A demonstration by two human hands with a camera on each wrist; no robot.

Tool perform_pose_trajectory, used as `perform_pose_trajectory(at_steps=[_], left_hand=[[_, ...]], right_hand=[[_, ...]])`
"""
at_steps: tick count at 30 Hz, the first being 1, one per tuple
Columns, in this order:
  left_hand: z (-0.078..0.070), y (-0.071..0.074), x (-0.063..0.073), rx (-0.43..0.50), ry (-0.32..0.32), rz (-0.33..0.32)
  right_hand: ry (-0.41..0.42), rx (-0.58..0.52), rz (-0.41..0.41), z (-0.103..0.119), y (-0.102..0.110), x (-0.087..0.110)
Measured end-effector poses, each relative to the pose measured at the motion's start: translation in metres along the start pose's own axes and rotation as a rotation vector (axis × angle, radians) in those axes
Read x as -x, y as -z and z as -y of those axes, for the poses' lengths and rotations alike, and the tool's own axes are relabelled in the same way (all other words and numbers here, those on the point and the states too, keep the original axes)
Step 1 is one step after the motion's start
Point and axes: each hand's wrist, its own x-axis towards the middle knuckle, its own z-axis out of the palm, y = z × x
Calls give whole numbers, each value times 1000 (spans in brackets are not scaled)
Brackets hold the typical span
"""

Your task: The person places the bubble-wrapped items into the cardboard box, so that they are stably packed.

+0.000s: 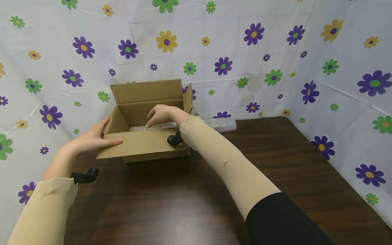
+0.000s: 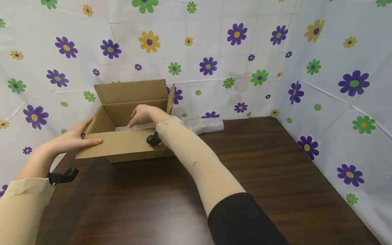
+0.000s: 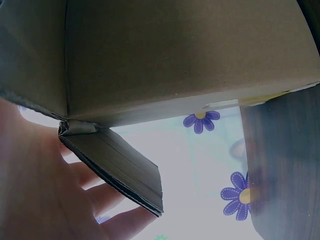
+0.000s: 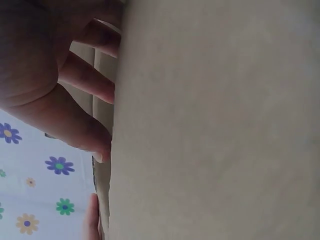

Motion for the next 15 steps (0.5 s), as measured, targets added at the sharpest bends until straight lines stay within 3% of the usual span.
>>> perform_pose_trajectory(at_steps=[15], left_hand=[[0, -1, 1, -12, -3, -5]], right_hand=[[83, -59, -27, 10, 18, 28]])
